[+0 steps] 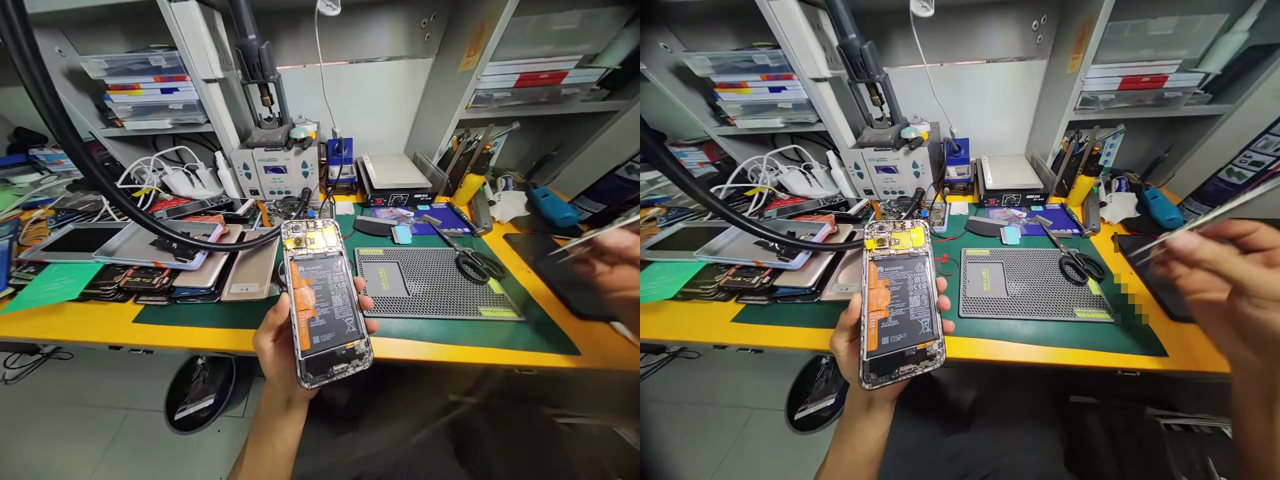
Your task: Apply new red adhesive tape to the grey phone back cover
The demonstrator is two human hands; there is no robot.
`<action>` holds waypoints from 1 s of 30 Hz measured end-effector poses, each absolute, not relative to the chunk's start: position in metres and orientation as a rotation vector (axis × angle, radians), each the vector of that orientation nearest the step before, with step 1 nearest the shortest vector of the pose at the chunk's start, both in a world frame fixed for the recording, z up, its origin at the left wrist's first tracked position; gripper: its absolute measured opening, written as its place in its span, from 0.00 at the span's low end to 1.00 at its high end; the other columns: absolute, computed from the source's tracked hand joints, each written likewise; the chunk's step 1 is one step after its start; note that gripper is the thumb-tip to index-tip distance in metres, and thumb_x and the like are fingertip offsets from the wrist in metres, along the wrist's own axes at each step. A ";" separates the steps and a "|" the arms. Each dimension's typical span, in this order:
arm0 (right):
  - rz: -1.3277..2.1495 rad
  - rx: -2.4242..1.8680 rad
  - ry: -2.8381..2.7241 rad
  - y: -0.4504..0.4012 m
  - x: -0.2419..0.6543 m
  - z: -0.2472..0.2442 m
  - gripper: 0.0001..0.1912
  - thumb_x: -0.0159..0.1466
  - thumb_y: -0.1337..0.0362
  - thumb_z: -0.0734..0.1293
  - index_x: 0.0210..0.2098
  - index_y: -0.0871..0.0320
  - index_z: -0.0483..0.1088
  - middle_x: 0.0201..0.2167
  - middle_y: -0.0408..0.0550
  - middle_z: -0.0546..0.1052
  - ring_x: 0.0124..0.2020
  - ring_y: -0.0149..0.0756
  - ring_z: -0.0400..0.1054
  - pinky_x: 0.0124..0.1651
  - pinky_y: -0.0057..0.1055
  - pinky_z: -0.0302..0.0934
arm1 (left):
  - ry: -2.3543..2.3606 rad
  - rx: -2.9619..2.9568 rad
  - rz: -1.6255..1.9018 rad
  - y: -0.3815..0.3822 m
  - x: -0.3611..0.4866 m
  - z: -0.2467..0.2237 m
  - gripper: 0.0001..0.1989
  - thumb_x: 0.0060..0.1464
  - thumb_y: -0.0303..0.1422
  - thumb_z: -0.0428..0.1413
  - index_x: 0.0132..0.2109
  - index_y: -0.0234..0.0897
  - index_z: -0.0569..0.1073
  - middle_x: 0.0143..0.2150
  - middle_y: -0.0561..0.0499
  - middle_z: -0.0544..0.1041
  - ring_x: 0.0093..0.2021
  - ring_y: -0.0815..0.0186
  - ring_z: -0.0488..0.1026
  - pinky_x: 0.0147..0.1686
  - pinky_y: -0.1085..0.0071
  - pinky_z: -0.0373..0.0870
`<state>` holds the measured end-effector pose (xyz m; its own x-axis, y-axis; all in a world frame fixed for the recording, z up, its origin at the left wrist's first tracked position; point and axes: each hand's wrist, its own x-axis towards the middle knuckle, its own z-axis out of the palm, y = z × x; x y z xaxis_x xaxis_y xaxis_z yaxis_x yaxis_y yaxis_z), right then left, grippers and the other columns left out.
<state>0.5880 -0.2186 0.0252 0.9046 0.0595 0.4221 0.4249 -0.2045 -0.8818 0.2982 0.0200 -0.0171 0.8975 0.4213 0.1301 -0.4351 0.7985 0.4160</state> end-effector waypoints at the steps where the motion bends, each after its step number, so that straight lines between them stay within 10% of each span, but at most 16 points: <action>1: -0.197 -1.711 -0.386 -0.215 0.571 0.016 0.19 0.50 0.50 0.84 0.36 0.52 0.84 0.31 0.56 0.83 0.30 0.46 0.80 0.33 0.43 0.74 | -0.038 0.454 0.459 0.019 0.298 -0.017 0.32 0.62 0.47 0.57 0.67 0.35 0.69 0.56 0.36 0.81 0.52 0.50 0.80 0.50 0.55 0.80; 3: 0.142 -1.476 -0.353 -0.202 0.532 0.004 0.27 0.42 0.53 0.88 0.40 0.50 0.85 0.25 0.53 0.80 0.25 0.44 0.78 0.28 0.40 0.74 | -0.049 0.455 0.460 0.018 0.298 -0.017 0.29 0.62 0.46 0.58 0.65 0.35 0.72 0.57 0.37 0.81 0.53 0.50 0.80 0.51 0.55 0.80; 7: 0.563 -1.253 -0.717 -0.168 0.462 0.002 0.07 0.55 0.58 0.83 0.31 0.46 0.85 0.30 0.48 0.82 0.21 0.39 0.77 0.21 0.34 0.76 | -0.011 0.520 0.468 0.019 0.295 -0.017 0.34 0.61 0.47 0.59 0.69 0.35 0.68 0.57 0.37 0.81 0.52 0.46 0.81 0.51 0.52 0.79; 14: 0.287 -1.241 -0.907 -0.145 0.425 -0.009 0.07 0.70 0.70 0.71 0.42 0.49 0.79 0.35 0.46 0.82 0.40 0.45 0.81 0.41 0.45 0.83 | 0.025 0.578 0.456 0.021 0.293 -0.016 0.34 0.62 0.50 0.57 0.69 0.38 0.68 0.58 0.37 0.80 0.50 0.45 0.82 0.52 0.49 0.78; 30: 0.323 -1.096 -0.955 -0.129 0.415 -0.019 0.10 0.73 0.73 0.67 0.46 0.52 0.78 0.36 0.47 0.80 0.40 0.43 0.81 0.47 0.46 0.82 | 0.008 0.571 0.374 0.019 0.291 -0.013 0.27 0.62 0.49 0.59 0.60 0.36 0.78 0.55 0.41 0.82 0.52 0.51 0.81 0.58 0.56 0.76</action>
<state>0.4152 -0.1285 -0.0186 0.5792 0.6495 0.4926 0.2176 0.4592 -0.8613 0.2906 0.0195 -0.0125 0.9325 0.3483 0.0953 -0.3438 0.7760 0.5288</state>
